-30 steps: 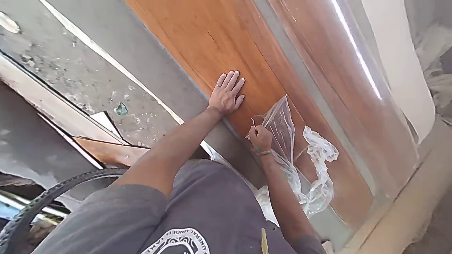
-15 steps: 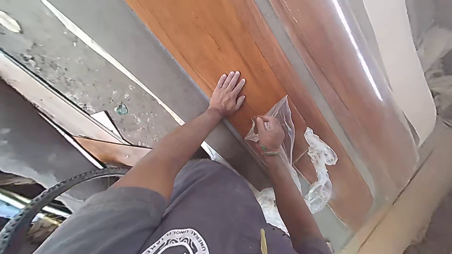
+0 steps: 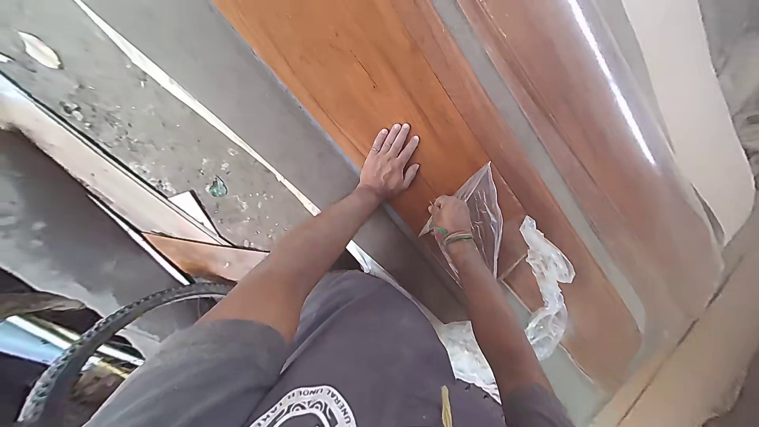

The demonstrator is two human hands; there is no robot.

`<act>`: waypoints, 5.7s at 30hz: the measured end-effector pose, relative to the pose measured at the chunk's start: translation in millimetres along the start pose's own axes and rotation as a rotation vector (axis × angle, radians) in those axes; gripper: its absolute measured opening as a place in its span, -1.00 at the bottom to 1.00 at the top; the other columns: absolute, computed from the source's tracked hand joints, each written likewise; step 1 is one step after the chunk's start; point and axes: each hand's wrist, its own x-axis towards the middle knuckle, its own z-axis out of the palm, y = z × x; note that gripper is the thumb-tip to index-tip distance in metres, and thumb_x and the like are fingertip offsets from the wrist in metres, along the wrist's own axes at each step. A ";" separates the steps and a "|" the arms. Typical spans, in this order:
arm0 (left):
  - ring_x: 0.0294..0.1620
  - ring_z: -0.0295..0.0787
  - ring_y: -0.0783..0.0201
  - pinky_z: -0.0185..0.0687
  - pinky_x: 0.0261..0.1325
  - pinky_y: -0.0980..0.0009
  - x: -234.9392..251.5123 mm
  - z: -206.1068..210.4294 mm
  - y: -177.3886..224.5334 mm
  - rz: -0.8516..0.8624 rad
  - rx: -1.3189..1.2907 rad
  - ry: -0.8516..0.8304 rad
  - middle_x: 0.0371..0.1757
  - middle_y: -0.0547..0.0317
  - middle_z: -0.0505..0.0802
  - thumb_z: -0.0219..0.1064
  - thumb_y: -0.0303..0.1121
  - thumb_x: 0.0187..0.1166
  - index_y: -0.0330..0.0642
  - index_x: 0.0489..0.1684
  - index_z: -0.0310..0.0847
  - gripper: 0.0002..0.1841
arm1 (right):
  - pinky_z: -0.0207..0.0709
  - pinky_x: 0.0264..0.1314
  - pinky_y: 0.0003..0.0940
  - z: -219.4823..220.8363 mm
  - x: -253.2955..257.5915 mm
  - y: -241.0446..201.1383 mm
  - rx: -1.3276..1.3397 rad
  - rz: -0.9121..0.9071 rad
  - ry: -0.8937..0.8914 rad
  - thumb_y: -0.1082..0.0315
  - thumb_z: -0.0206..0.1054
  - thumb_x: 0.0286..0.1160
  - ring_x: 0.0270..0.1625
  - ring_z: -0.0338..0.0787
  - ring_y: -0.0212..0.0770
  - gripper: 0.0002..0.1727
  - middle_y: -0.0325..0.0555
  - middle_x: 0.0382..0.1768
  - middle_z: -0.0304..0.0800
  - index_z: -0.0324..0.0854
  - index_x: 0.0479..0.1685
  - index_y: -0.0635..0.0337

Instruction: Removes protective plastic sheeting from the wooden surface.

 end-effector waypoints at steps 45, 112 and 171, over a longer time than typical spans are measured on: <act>0.94 -0.10 0.06 -0.33 0.93 -0.04 10.3 11.6 74.2 -0.390 -0.190 0.058 0.91 0.05 0.17 -0.05 -0.21 0.79 -0.07 0.72 0.41 -0.47 | 0.67 0.29 0.18 43.4 -18.3 -4.4 0.459 0.412 0.429 -0.49 0.57 0.01 0.44 0.65 0.31 0.50 0.39 0.61 0.35 -0.12 0.88 0.32; 0.95 -0.13 0.00 -0.34 0.89 -0.15 19.0 31.0 88.3 -0.474 0.098 0.121 0.93 0.01 0.09 -0.32 0.37 0.71 -0.05 0.94 -0.06 -0.10 | 0.77 0.10 0.01 70.0 -12.6 87.2 0.218 -0.178 0.536 0.15 0.29 0.62 0.05 0.92 0.10 -0.61 0.16 0.00 0.89 0.79 0.05 0.32; 0.93 -0.06 0.03 -0.33 0.90 -0.12 17.3 34.8 86.9 -0.462 0.071 0.185 0.92 0.03 0.15 -0.24 0.36 0.71 -0.02 0.90 0.06 -0.13 | 0.78 0.02 0.06 20.9 31.4 122.0 -0.275 -0.737 0.371 0.49 0.23 0.55 0.13 0.82 0.26 -0.80 0.26 0.02 0.78 0.75 -0.06 0.37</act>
